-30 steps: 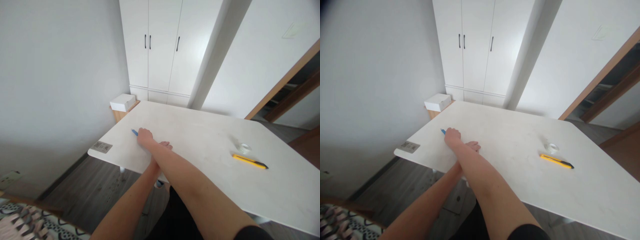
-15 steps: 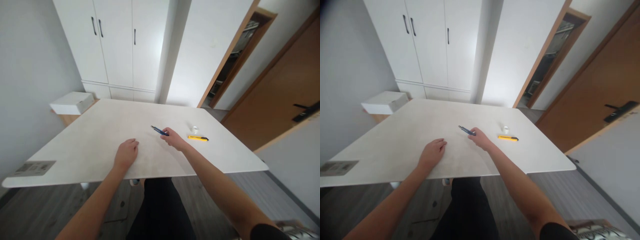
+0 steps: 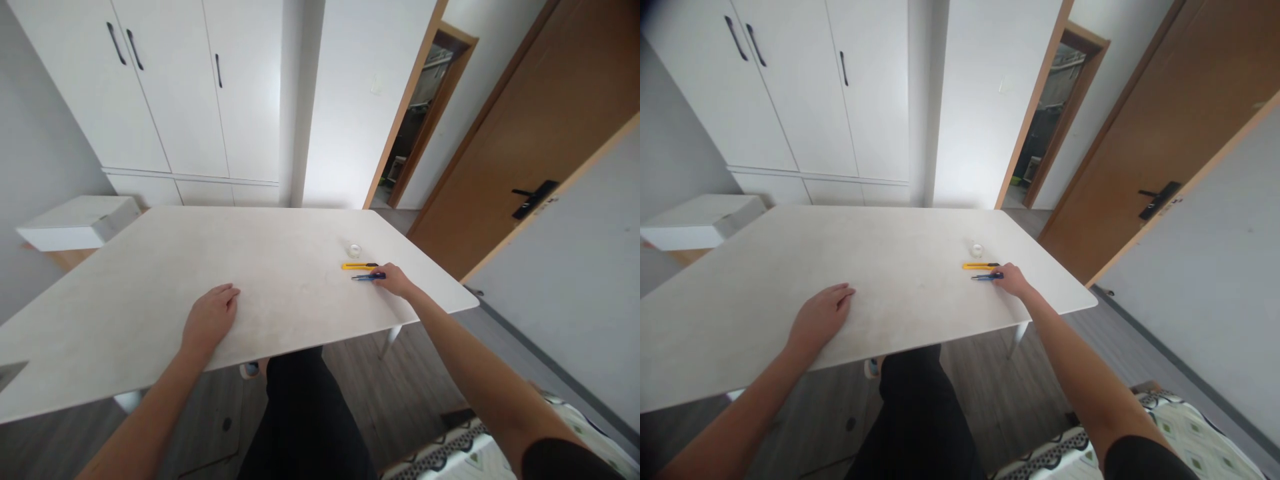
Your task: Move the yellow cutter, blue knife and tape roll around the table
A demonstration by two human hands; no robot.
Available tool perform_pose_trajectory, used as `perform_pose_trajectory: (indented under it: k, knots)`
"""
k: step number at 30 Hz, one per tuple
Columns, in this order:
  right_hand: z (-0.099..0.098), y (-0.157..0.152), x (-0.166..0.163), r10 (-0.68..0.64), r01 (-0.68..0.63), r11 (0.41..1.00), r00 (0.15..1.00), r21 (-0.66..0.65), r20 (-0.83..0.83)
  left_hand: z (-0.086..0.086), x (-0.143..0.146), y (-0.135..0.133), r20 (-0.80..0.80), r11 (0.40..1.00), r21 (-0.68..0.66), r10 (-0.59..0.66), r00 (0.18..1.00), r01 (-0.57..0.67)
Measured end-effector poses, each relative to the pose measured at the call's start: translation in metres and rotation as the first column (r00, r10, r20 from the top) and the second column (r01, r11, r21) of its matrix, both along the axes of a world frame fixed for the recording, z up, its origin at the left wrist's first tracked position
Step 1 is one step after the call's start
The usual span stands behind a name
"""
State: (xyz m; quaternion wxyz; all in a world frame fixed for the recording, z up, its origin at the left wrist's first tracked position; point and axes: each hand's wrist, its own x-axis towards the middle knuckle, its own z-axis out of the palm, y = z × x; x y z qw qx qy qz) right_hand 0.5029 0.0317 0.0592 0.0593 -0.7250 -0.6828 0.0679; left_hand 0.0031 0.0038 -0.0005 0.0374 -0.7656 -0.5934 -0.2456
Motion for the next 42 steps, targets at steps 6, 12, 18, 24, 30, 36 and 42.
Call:
perform_pose_trajectory:
  k: [6, 12, 18, 24, 30, 36, 42]
  knots:
    - [0.003, 0.004, -0.013, -0.046, 0.046, 0.999, 0.998, 0.009, 0.031, -0.001, 0.000, 0.001, 0.019, 1.000, 0.001, 0.007, 1.000, -0.007]
    - [-0.005, 0.000, -0.113, 0.379, -0.347, 0.913, 0.915, 0.213, -0.139, 0.000, 0.000, 0.001, -0.016, 1.000, 0.008, 0.004, 1.000, -0.004]
    - [-0.031, -0.005, -0.215, 0.643, -0.606, 0.759, 0.757, 0.238, -0.119, -0.003, -0.004, 0.002, -0.022, 1.000, -0.014, -0.006, 1.000, 0.005]
    - [-0.043, -0.011, -0.222, 0.610, -0.588, 0.781, 0.790, 0.209, -0.059, -0.004, -0.004, 0.003, 0.000, 1.000, -0.027, 0.006, 1.000, -0.006]
    - [-0.042, -0.010, -0.221, 0.612, -0.589, 0.778, 0.790, 0.217, -0.050, -0.004, -0.004, 0.003, 0.011, 0.999, -0.032, 0.025, 1.000, -0.025]
    - [-0.045, -0.010, -0.222, 0.603, -0.587, 0.781, 0.797, 0.213, -0.017, -0.005, -0.005, 0.003, 0.013, 0.999, -0.041, 0.025, 1.000, -0.024]
    - [-0.045, -0.009, -0.222, 0.607, -0.592, 0.773, 0.794, 0.226, 0.003, -0.005, -0.005, 0.003, 0.005, 0.999, -0.031, 0.015, 1.000, -0.014]
